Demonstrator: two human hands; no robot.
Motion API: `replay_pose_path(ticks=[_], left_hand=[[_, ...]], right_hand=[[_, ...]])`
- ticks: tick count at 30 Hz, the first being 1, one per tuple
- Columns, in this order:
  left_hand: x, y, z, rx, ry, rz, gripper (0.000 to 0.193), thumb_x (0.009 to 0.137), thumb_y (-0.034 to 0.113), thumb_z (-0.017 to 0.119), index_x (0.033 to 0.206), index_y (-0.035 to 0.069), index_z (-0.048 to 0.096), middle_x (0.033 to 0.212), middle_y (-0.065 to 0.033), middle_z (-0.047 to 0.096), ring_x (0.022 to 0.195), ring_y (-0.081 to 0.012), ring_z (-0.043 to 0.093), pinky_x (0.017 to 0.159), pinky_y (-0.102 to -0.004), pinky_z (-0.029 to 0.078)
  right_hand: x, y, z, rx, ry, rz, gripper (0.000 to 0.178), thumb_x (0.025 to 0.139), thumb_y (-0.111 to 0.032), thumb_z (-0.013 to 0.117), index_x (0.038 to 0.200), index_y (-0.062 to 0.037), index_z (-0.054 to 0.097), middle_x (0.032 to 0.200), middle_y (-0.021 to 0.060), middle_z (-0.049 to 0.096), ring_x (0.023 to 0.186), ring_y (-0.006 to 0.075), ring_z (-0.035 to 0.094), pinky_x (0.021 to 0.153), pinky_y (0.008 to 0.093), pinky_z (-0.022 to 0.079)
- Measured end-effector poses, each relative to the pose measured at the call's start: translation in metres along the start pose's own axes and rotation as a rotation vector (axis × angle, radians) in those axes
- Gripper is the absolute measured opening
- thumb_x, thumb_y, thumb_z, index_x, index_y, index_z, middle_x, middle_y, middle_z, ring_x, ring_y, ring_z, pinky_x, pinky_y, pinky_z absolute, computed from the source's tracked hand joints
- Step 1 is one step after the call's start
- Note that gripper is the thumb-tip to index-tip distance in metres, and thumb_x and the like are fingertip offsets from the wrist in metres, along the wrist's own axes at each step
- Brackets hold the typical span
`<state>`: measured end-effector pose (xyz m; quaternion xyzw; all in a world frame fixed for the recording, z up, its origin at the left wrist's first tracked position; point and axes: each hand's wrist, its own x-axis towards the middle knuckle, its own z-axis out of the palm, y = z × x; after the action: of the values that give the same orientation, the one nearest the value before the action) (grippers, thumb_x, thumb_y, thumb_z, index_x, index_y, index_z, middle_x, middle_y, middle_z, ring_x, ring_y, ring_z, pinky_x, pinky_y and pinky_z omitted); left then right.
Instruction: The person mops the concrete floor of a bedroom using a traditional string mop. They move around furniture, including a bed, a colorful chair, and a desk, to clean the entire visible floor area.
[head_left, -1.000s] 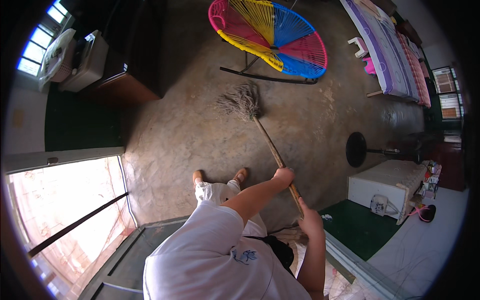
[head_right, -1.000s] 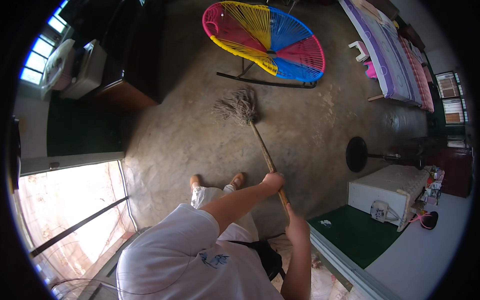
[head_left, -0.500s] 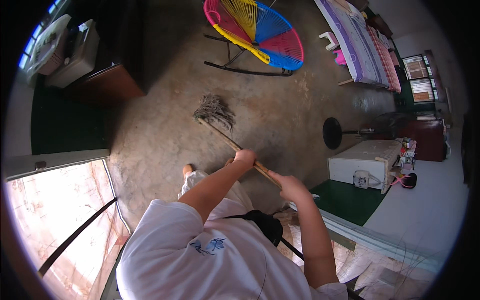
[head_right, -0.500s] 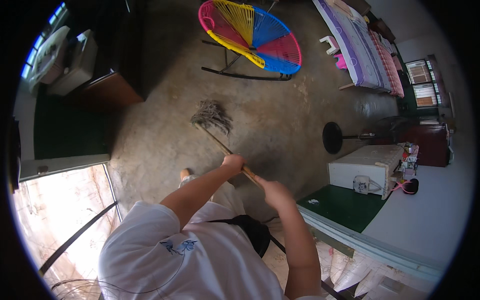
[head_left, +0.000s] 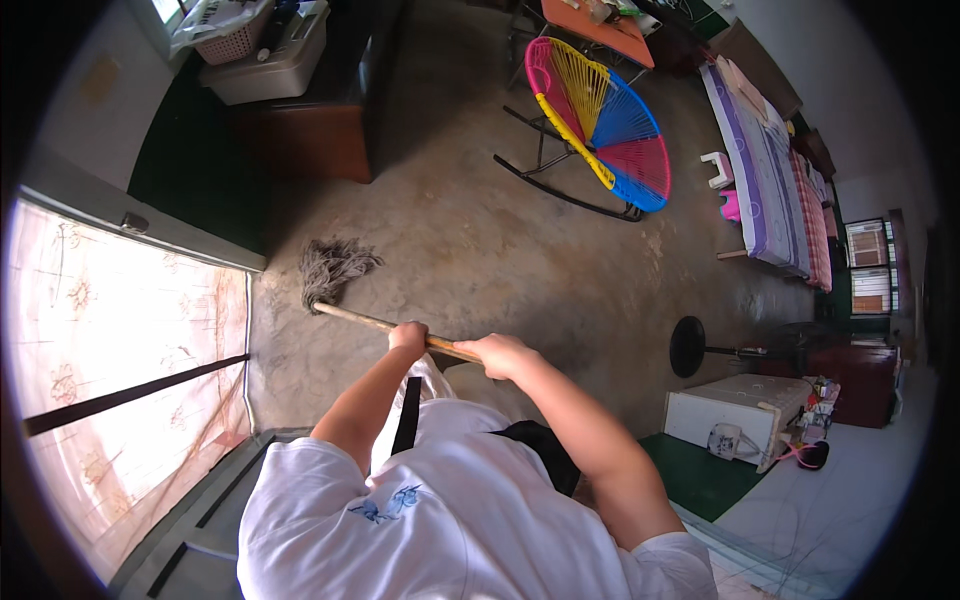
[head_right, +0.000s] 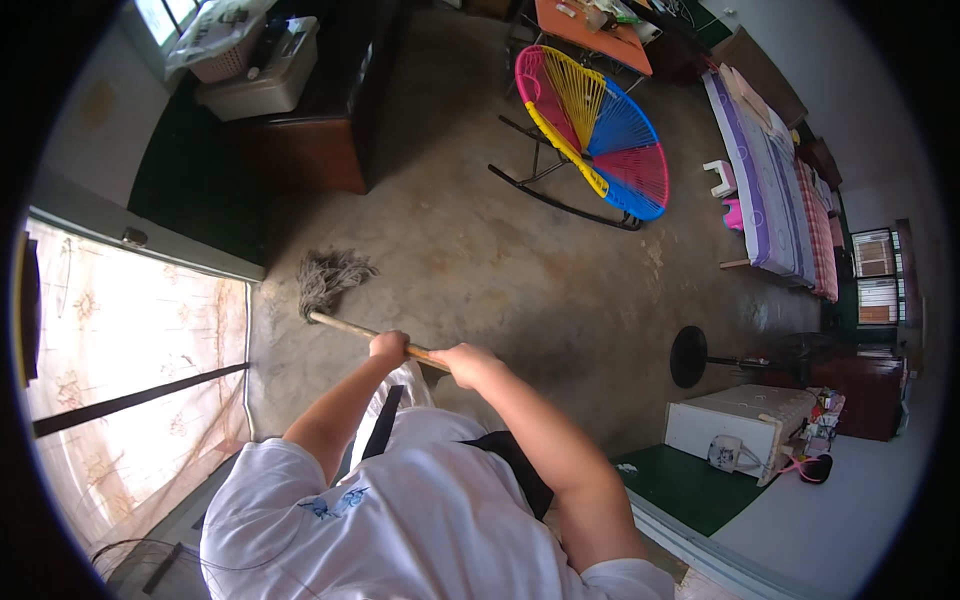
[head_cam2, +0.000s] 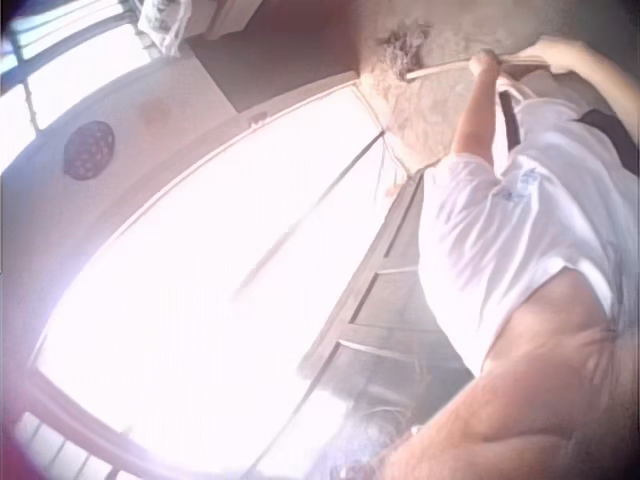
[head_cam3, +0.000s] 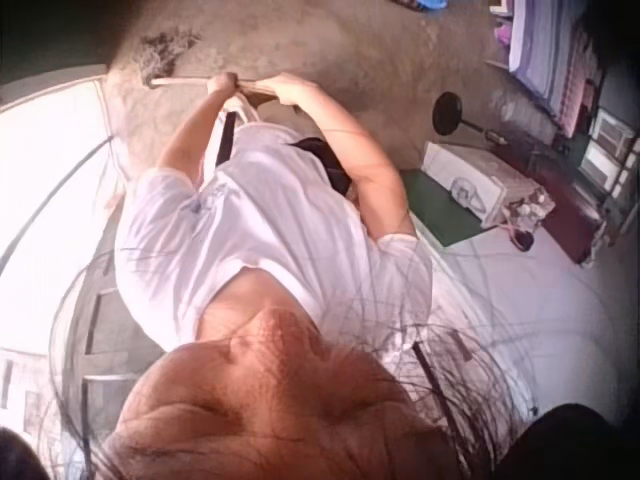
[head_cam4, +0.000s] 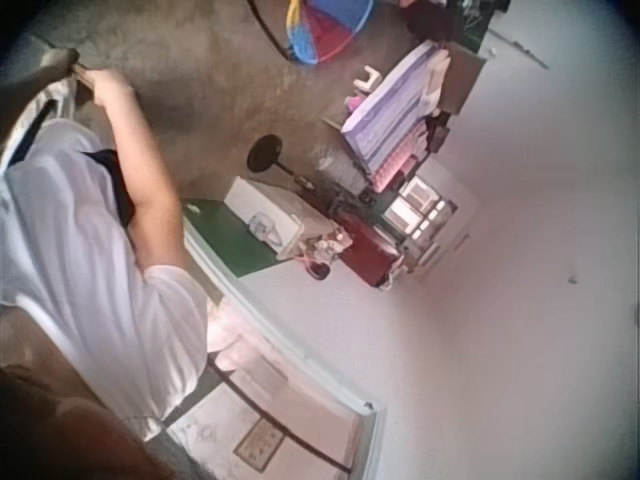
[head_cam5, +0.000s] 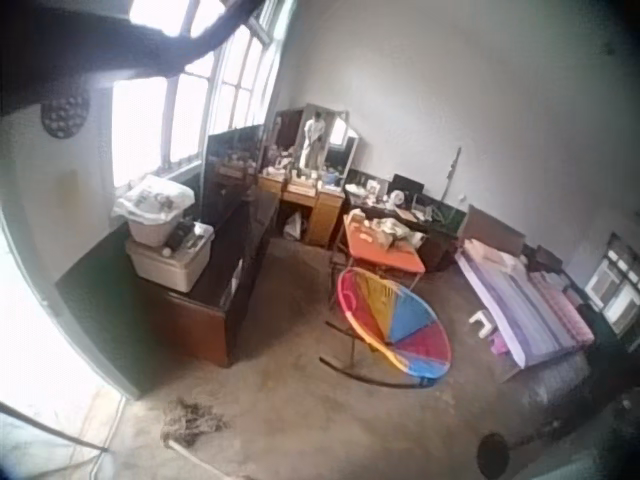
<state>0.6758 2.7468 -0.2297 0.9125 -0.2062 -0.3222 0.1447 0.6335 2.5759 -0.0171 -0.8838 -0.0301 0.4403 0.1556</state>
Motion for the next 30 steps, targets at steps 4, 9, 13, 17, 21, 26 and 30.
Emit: replay_pose_path(ticks=[4,9,13,17,21,26,30], left_hand=[[-0.012,-0.01,0.002,-0.067,0.028,-0.107,0.022,0.063,0.023,0.07,0.084,0.016,0.063,0.094,-0.0066,0.061,0.088,-0.028,0.059,0.072,-0.0399,0.049],[-0.002,0.023,0.001,-0.157,0.144,-0.138,0.026,0.065,0.017,0.07,0.089,0.017,0.063,0.095,-0.0085,0.061,0.088,-0.0295,0.059,0.073,-0.0394,0.047],[0.022,0.092,0.006,-0.125,0.137,-0.092,0.022,0.066,0.016,0.07,0.087,0.015,0.062,0.093,-0.0097,0.061,0.087,-0.0305,0.059,0.073,-0.0398,0.047],[0.046,0.172,0.03,-0.08,0.155,0.042,0.021,0.064,0.014,0.07,0.083,0.014,0.06,0.092,-0.0093,0.06,0.087,-0.0309,0.058,0.071,-0.0407,0.047],[0.073,0.256,0.066,-0.018,0.11,0.186,0.018,0.064,0.014,0.069,0.079,0.012,0.059,0.089,-0.0094,0.059,0.086,-0.0307,0.058,0.068,-0.0411,0.046],[0.085,0.373,0.117,0.058,-0.048,0.389,0.013,0.068,0.02,0.064,0.079,0.014,0.059,0.085,-0.0095,0.06,0.083,-0.031,0.059,0.067,-0.0419,0.047],[0.077,0.458,0.151,0.107,-0.186,0.617,0.014,0.065,0.019,0.065,0.078,0.013,0.059,0.083,-0.0091,0.06,0.082,-0.0305,0.059,0.065,-0.0427,0.047]], right_hand=[[0.015,-0.001,0.017,-0.178,0.099,-0.034,0.045,0.08,-0.012,0.049,0.12,-0.032,0.051,0.093,0.0086,0.063,0.083,0.0274,0.062,0.069,0.0389,0.049],[-0.03,0.026,-0.022,-0.228,0.204,-0.034,0.036,0.08,-0.013,0.05,0.113,-0.0264,0.059,0.087,0.0064,0.065,0.08,0.0248,0.063,0.067,0.037,0.049],[-0.074,0.083,-0.03,-0.108,0.241,0.036,0.03,0.082,-0.017,0.051,0.11,-0.0237,0.061,0.08,0.0062,0.065,0.073,0.023,0.063,0.066,0.0369,0.049],[-0.113,0.159,-0.004,0.117,0.297,0.147,0.026,0.085,-0.021,0.05,0.108,-0.0212,0.062,0.072,0.0058,0.064,0.067,0.0228,0.062,0.065,0.0369,0.049],[-0.165,0.228,0.026,0.17,0.36,0.273,0.033,0.085,-0.02,0.048,0.118,-0.0192,0.053,0.082,0.0096,0.063,0.075,0.0274,0.061,0.066,0.0389,0.049],[-0.237,0.29,0.073,0.286,0.367,0.472,0.042,0.082,-0.017,0.052,0.123,-0.0205,0.048,0.086,0.0146,0.062,0.08,0.0316,0.06,0.069,0.0422,0.048],[-0.306,0.309,0.088,0.412,0.39,0.591,0.045,0.082,-0.017,0.05,0.127,-0.0183,0.045,0.087,0.0168,0.062,0.081,0.0342,0.059,0.07,0.0431,0.047]])
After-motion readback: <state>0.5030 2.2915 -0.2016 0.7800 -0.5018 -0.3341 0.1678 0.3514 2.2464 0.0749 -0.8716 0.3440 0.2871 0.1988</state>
